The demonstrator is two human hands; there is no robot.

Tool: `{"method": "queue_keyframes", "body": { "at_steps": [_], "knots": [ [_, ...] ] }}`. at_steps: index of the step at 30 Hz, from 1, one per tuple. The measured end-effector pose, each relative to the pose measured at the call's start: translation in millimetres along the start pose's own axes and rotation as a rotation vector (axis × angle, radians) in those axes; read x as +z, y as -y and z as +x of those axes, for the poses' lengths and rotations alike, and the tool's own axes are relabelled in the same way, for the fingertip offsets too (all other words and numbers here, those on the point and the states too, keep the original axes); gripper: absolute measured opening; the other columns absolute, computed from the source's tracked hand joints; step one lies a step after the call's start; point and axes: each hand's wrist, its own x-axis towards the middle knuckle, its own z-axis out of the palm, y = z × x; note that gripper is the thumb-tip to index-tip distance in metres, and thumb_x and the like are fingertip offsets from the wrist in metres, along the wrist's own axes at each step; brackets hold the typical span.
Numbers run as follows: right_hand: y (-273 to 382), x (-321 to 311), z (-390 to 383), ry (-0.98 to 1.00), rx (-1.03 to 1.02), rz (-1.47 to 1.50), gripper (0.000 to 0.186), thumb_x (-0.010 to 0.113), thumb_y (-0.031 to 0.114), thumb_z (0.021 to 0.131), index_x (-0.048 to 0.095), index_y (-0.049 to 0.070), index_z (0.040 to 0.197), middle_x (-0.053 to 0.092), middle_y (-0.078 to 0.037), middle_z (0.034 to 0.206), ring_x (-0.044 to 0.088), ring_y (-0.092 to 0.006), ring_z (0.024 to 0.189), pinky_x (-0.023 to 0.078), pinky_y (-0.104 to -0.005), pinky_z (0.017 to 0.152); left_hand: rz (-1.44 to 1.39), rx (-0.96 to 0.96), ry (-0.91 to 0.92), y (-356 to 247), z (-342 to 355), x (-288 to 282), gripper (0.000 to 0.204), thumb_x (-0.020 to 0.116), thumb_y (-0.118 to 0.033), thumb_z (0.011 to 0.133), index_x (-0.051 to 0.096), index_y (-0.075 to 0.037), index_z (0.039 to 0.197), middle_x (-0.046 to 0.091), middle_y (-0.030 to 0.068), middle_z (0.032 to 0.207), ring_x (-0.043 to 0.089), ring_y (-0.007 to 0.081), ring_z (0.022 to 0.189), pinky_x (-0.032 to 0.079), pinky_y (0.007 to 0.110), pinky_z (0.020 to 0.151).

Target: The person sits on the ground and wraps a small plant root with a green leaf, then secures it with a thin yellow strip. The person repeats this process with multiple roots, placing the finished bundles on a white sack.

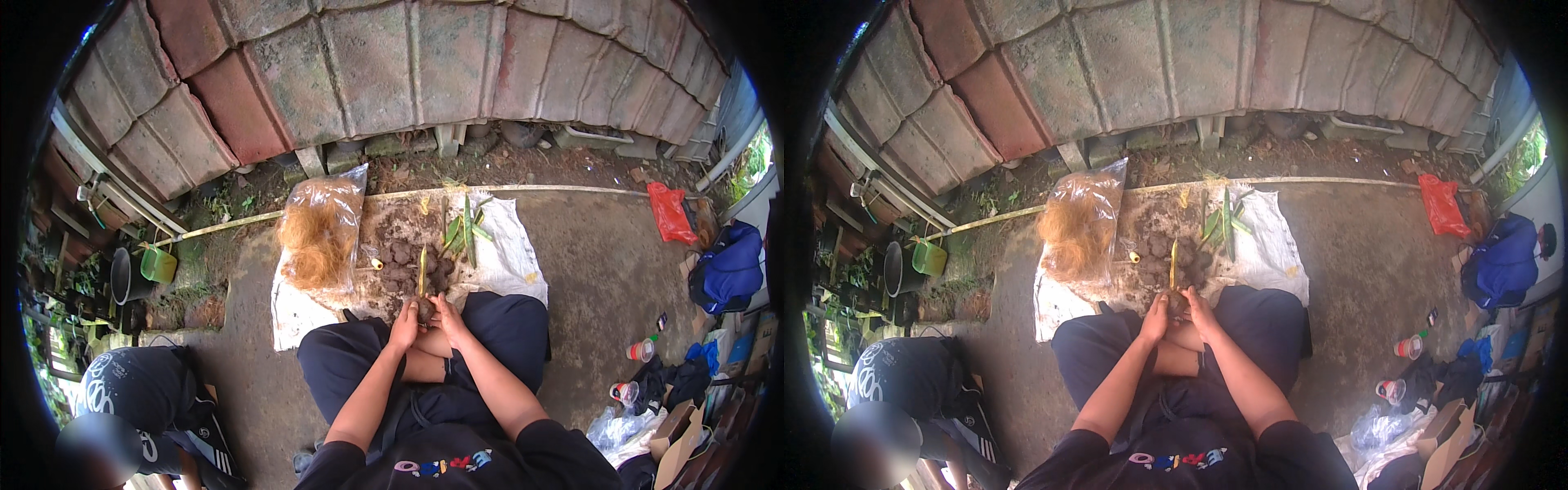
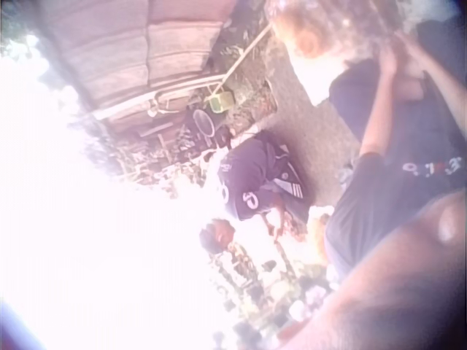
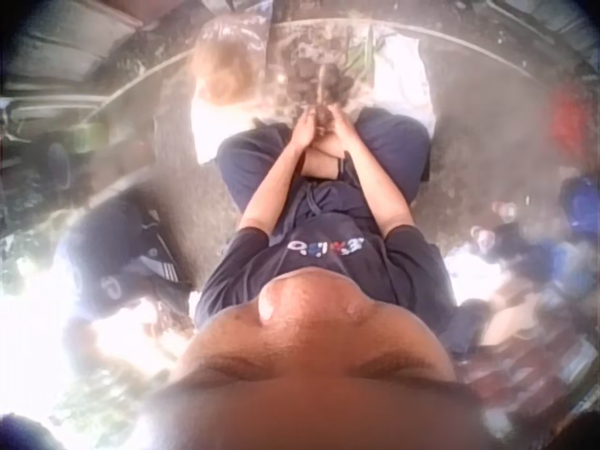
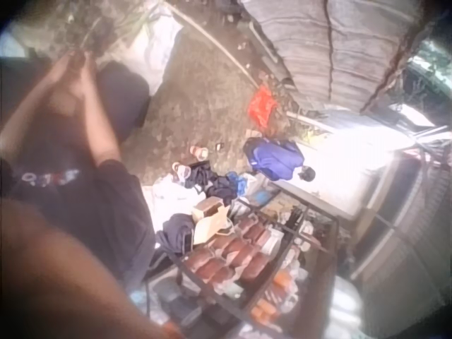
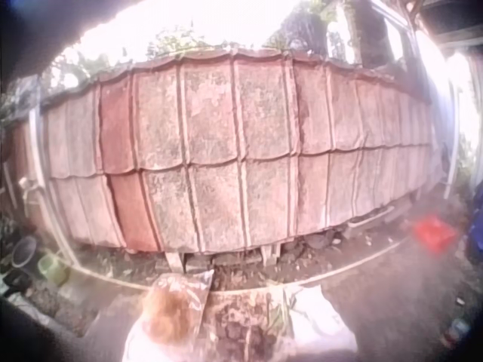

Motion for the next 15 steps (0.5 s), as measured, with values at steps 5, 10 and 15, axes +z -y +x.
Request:
{"method": "queue_keyframes", "body": {
  "at_steps": [5, 10, 15],
  "knots": [
    [10.8, 11.9, -2.1, -0.052, -0.029, 0.016, 0.035, 0.056, 0.04, 0.098, 0.06, 0.008, 0.111, 0.061, -0.003, 0.103, 0.058, -0.0117, 0.094, 0.053, -0.0311, 0.077, 0.076, 0.076, 0.026, 8.7, 6.3, -2.5, 0.044, 0.034, -0.037, 0.103, 0.048, -0.009, 0.134, 0.062, 0.012, 0.088, 0.061, 0.0173, 0.067, 0.051, 0.032, 0.067],
    [-1.7, -0.3, 14.2, -0.089, -0.068, 0.003, 0.021, 0.058, 0.032, 0.098, 0.059, 0.012, 0.099, 0.058, 0.001, 0.091, 0.056, -0.0073, 0.083, 0.05, -0.0264, 0.067, 0.242, 0.151, -0.007, -13.4, -2.2, 2.8, 0.041, 0.036, -0.037, 0.102, 0.05, -0.012, 0.132, 0.062, 0.0108, 0.079, 0.061, 0.0193, 0.067, 0.049, 0.034, 0.067],
    [3.9, 4.7, 13.8, -0.104, -0.041, 0.058, 0.017, 0.059, 0.028, 0.098, 0.061, 0.011, 0.101, 0.059, 0.002, 0.09, 0.055, -0.0064, 0.083, 0.046, -0.0238, 0.068, 0.291, 0.13, -0.048, -11.7, 5.9, 0.2, 0.041, 0.038, -0.038, 0.101, 0.05, -0.014, 0.132, 0.065, 0.015, 0.085, 0.065, 0.0245, 0.071, 0.05, 0.036, 0.07]
  ]
}}
